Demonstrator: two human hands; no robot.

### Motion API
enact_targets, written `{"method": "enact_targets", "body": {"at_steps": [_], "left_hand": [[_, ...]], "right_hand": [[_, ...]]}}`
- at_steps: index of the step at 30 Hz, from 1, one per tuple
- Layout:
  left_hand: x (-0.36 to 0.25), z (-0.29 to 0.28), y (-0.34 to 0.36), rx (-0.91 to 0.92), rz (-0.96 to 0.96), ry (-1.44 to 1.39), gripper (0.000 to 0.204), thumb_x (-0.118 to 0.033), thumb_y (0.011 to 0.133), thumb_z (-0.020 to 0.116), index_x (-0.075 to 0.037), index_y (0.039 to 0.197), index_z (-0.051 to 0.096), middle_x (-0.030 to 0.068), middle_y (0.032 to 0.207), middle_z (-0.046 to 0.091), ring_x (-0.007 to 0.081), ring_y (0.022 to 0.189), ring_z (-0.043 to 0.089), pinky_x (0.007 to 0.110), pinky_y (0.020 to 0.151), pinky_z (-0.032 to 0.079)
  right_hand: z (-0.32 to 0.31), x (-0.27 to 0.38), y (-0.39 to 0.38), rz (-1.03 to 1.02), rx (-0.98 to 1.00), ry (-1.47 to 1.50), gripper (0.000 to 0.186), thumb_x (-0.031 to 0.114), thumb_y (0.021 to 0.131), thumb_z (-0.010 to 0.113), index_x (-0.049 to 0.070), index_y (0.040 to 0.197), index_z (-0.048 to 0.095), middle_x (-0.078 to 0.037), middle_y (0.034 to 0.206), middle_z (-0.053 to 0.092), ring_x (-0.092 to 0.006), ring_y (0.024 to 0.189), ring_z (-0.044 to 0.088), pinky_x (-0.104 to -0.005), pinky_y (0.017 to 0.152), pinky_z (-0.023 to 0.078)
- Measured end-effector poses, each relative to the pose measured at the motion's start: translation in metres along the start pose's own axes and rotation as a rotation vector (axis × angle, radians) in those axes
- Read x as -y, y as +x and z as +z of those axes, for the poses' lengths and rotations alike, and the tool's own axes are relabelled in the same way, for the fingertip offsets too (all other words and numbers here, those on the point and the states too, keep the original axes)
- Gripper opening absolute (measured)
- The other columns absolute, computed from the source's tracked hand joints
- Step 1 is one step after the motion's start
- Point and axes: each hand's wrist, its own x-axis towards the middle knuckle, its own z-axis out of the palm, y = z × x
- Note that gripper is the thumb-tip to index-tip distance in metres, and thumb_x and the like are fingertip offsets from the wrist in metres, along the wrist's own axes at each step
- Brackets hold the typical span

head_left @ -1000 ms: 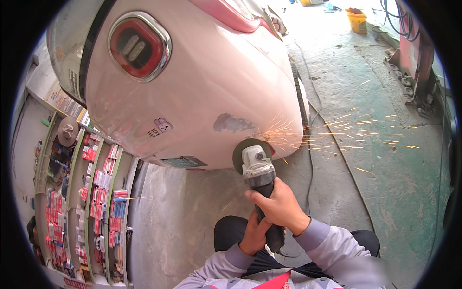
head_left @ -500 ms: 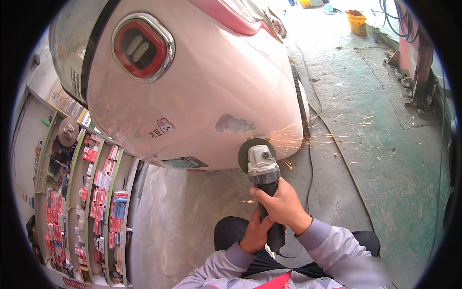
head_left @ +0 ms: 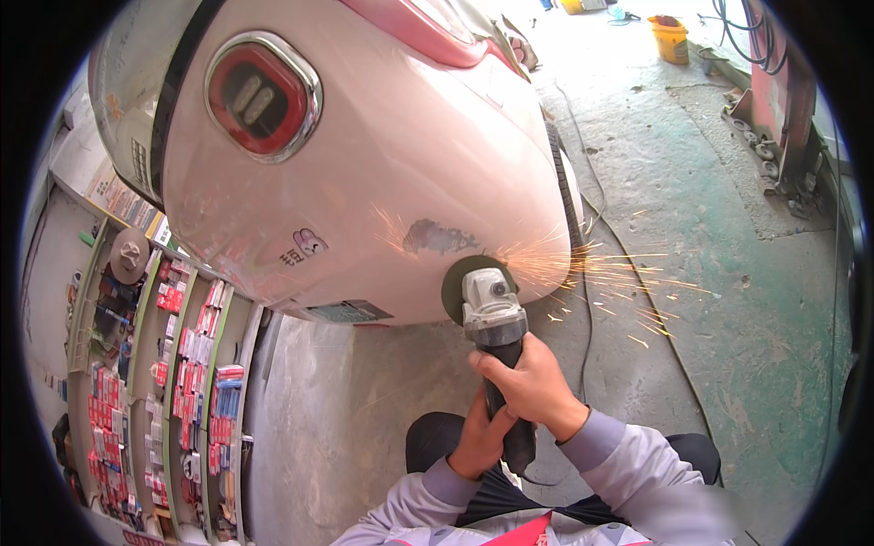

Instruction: The person uses an angle grinder to remove paint from the rear body panel of a pink scooter. They hold the tool with both hands and move it across the surface, creating sparks, then stop and inspect the area.

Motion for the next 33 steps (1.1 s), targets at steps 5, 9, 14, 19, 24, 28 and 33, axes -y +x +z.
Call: {"method": "enact_targets", "body": {"at_steps": [5, 9, 14, 19, 24, 28, 33], "left_hand": [[0.003, 0.001, 0.003, -0.041, 0.069, 0.116, 0.048, -0.028, 0.106, 0.061, 0.0, 0.141, 0.044, 0.0144, 0.1, 0.071, 0.0233, 0.083, 0.073, 0.036, 0.073, 0.06], [0.004, 0.002, 0.003, -0.046, 0.11, 0.113, 0.047, -0.029, 0.106, 0.06, 0.0, 0.141, 0.045, 0.0157, 0.099, 0.072, 0.0253, 0.08, 0.074, 0.036, 0.071, 0.061], [0.004, 0.003, 0.003, -0.088, 0.103, 0.142, 0.05, -0.031, 0.106, 0.061, -0.001, 0.141, 0.045, 0.0159, 0.099, 0.072, 0.0253, 0.081, 0.074, 0.036, 0.071, 0.061], [0.002, 0.002, 0.003, -0.083, 0.135, 0.142, 0.052, -0.032, 0.106, 0.062, -0.001, 0.143, 0.043, 0.0157, 0.1, 0.072, 0.0249, 0.081, 0.074, 0.036, 0.071, 0.061], [0.002, 0.0, 0.005, -0.08, 0.11, 0.186, 0.053, -0.032, 0.106, 0.062, -0.001, 0.144, 0.042, 0.0154, 0.102, 0.072, 0.0247, 0.082, 0.074, 0.036, 0.071, 0.061], [0.001, 0.001, 0.005, -0.078, 0.155, 0.175, 0.051, -0.03, 0.106, 0.061, -0.001, 0.144, 0.043, 0.0153, 0.101, 0.072, 0.025, 0.082, 0.074, 0.036, 0.071, 0.061], [0.002, 0.003, 0.004, -0.068, 0.114, 0.141, 0.05, -0.029, 0.107, 0.06, -0.001, 0.144, 0.043, 0.0158, 0.1, 0.072, 0.0252, 0.082, 0.075, 0.036, 0.072, 0.061]], "right_hand": [[-0.001, -0.002, 0.003, -0.06, -0.004, -0.026, 0.055, 0.04, 0.088, 0.081, -0.008, 0.108, 0.064, -0.016, 0.088, 0.07, -0.024, 0.075, 0.069, -0.0389, 0.072, 0.056], [0.0, -0.001, 0.004, -0.032, -0.011, -0.107, 0.055, 0.04, 0.088, 0.08, -0.008, 0.108, 0.064, -0.016, 0.089, 0.071, -0.0247, 0.077, 0.069, -0.039, 0.074, 0.056], [-0.003, 0.007, 0.003, -0.064, 0.032, 0.001, 0.054, 0.04, 0.088, 0.08, -0.007, 0.109, 0.065, -0.017, 0.092, 0.072, -0.0262, 0.084, 0.069, -0.0394, 0.079, 0.056], [-0.004, 0.012, 0.004, -0.028, 0.054, 0.003, 0.055, 0.041, 0.087, 0.081, -0.007, 0.11, 0.066, -0.017, 0.093, 0.072, -0.0253, 0.085, 0.069, -0.0386, 0.08, 0.056], [-0.001, 0.007, 0.009, -0.039, 0.046, -0.039, 0.056, 0.042, 0.087, 0.08, -0.008, 0.109, 0.065, -0.017, 0.092, 0.072, -0.0262, 0.083, 0.069, -0.0387, 0.079, 0.056], [-0.001, 0.003, 0.009, -0.071, 0.052, 0.016, 0.057, 0.042, 0.087, 0.08, -0.009, 0.108, 0.064, -0.018, 0.092, 0.072, -0.0272, 0.083, 0.07, -0.0392, 0.079, 0.056], [-0.002, 0.004, 0.011, -0.057, 0.064, -0.071, 0.058, 0.042, 0.087, 0.08, -0.009, 0.108, 0.064, -0.018, 0.093, 0.072, -0.0271, 0.084, 0.069, -0.0392, 0.079, 0.056]]}}
